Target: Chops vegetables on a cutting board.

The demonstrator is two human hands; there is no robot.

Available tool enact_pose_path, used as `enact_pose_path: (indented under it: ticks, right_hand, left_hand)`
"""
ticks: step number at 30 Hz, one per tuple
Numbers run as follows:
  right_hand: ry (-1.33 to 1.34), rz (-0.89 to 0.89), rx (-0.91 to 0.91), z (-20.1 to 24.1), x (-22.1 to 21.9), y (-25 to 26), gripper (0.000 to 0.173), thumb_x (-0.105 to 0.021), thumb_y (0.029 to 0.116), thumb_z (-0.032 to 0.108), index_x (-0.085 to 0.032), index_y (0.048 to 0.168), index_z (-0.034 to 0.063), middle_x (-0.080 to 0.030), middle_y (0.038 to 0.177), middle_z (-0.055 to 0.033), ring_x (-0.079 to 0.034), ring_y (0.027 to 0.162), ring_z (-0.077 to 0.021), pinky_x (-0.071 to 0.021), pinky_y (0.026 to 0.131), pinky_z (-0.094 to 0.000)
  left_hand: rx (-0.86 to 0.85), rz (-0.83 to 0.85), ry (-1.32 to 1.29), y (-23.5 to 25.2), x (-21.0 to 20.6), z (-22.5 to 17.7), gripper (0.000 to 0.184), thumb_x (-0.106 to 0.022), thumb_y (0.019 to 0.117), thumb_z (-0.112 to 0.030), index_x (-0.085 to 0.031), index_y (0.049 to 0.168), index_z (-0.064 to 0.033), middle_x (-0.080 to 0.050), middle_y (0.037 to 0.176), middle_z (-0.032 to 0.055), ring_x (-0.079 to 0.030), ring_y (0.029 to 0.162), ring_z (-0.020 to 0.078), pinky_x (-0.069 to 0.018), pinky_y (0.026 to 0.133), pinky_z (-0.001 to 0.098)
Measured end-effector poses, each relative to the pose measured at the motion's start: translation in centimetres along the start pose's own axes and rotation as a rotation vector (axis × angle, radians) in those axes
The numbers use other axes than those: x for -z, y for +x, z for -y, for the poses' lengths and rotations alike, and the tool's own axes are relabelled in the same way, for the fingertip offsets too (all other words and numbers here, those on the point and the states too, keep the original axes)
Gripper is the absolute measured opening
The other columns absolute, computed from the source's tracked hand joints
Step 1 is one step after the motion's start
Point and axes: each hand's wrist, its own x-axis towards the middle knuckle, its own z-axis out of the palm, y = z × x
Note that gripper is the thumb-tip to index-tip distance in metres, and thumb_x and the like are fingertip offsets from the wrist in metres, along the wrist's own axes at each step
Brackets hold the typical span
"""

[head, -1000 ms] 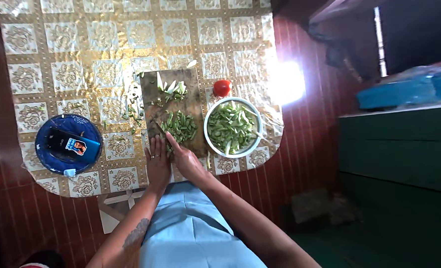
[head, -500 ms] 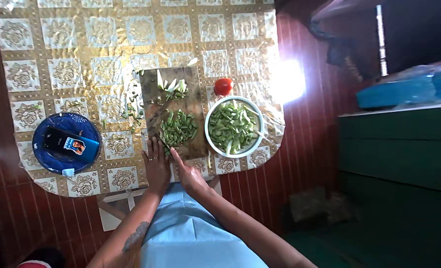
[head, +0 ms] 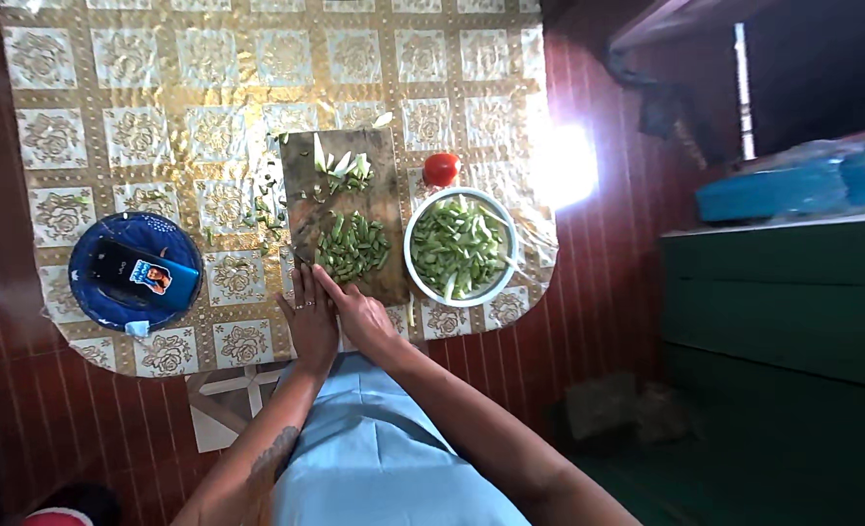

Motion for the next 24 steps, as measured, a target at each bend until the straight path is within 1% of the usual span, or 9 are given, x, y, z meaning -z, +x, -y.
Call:
enact_pose_path:
  ticks: [3, 6, 7, 9, 10, 12, 17, 20, 24]
  right_hand:
    - [0.144, -0.19, 0.093, -1.0, -0.5, -1.0, 0.065, -0.042, 0.1076, 0.01, -0.023, 0.164, 0.0344, -0.067, 0.115, -0.0235, -0.071, 0.083, -0.0388, -0.0581, 0.078, -0.0538]
    - [0.307, -0.248, 0.133, -1.7, -0.7, -2.7, 0.062, -0.041, 0.1078, 0.009, -0.023, 0.165, 0.0215, -0.069, 0.115, -0.0234, -0.072, 0.087, -0.0376, -0.0578, 0.082, -0.0524]
    - [0.314, -0.253, 0.137, -1.9, -0.9, -3.0, 0.061, -0.041, 0.1076, 0.009, -0.023, 0.165, 0.0192, -0.07, 0.111, -0.0235, -0.071, 0.085, -0.037, -0.0577, 0.081, -0.0516]
    - [0.306, -0.214, 0.126, -1.7, -1.3, -3.4, 0.061, -0.04, 0.1072, 0.009, -0.022, 0.165, 0.0172, -0.071, 0.105, -0.0232, -0.071, 0.084, -0.0369, -0.0569, 0.081, -0.0516]
    - [0.297, -0.168, 0.108, -1.5, -1.6, -3.5, 0.061, -0.038, 0.1074, 0.01, -0.022, 0.165, 0.0175, -0.07, 0.105, -0.0235, -0.071, 0.085, -0.038, -0.0566, 0.082, -0.0523]
    - [0.266, -0.054, 0.048, -1.2, -1.8, -3.8, 0.06, -0.035, 0.109, 0.012, -0.018, 0.166, 0.0206, -0.07, 0.108, -0.0241, -0.07, 0.09, -0.04, -0.0554, 0.085, -0.0537]
    - [0.19, 0.061, -0.023, -0.7, -2.0, -3.1, 0.063, -0.032, 0.109, 0.009, -0.011, 0.167, 0.0214, -0.069, 0.111, -0.0252, -0.07, 0.096, -0.0425, -0.0547, 0.088, -0.0553]
    - [0.195, 0.006, -0.031, 0.1, -1.4, -1.2, 0.066, -0.035, 0.1077, 0.006, -0.011, 0.167, 0.0223, -0.069, 0.112, -0.0255, -0.071, 0.097, -0.0415, -0.0555, 0.089, -0.0548]
    - [0.078, 0.04, 0.021, 0.4, 0.1, -0.1, 0.068, -0.037, 0.1086, 0.009, -0.014, 0.165, 0.0378, -0.064, 0.125, -0.0251, -0.07, 0.098, -0.0429, -0.0552, 0.086, -0.0572]
  left_hand:
    - [-0.028, -0.002, -0.191, -0.1, 0.5, 0.9, 0.057, -0.034, 0.1089, -0.027, -0.031, 0.161, -0.003, -0.026, 0.169, 0.0153, -0.018, 0.158, 0.0339, -0.0084, 0.122, 0.071]
    - [-0.03, -0.029, -0.323, -0.7, 1.5, 2.2, 0.057, -0.033, 0.1099, -0.028, -0.03, 0.16, -0.0007, -0.027, 0.168, 0.0187, -0.018, 0.158, 0.0368, -0.0106, 0.125, 0.0655]
    - [-0.027, -0.046, -0.334, -0.8, 1.8, 2.5, 0.054, -0.036, 0.1091, -0.025, -0.037, 0.157, 0.0003, -0.033, 0.165, 0.02, -0.023, 0.156, 0.0387, -0.0143, 0.125, 0.064]
    - [-0.017, -0.127, -0.331, -0.9, 2.2, 3.1, 0.044, -0.049, 0.1044, -0.019, -0.058, 0.142, 0.0001, -0.055, 0.146, 0.0246, -0.047, 0.14, 0.0432, -0.0334, 0.117, 0.0618]
    - [-0.011, -0.156, -0.325, -0.7, 2.4, 3.2, 0.039, -0.055, 0.1017, -0.019, -0.065, 0.135, -0.0015, -0.062, 0.131, 0.0246, -0.057, 0.124, 0.043, -0.0419, 0.107, 0.0609]
    - [0.012, -0.148, -0.336, -0.1, 2.7, 3.1, 0.034, -0.06, 0.099, -0.022, -0.072, 0.127, -0.0054, -0.067, 0.115, 0.0213, -0.061, 0.11, 0.0413, -0.0429, 0.097, 0.0612]
    - [0.037, -0.132, -0.326, 1.4, 2.3, 3.0, 0.016, -0.07, 0.0944, -0.013, -0.08, 0.102, -0.0034, -0.071, 0.105, 0.02, -0.065, 0.105, 0.0404, -0.0489, 0.093, 0.0581]
    - [0.014, -0.095, -0.335, 1.3, 2.1, 3.4, 0.018, -0.066, 0.0964, -0.015, -0.08, 0.102, -0.0056, -0.071, 0.105, 0.017, -0.065, 0.105, 0.0368, -0.0478, 0.093, 0.0553]
    - [0.011, -0.042, -0.315, 2.1, 2.9, 3.0, 0.021, -0.063, 0.0964, -0.018, -0.078, 0.1, -0.0043, -0.071, 0.105, 0.0169, -0.065, 0.106, 0.0373, -0.0473, 0.093, 0.057]
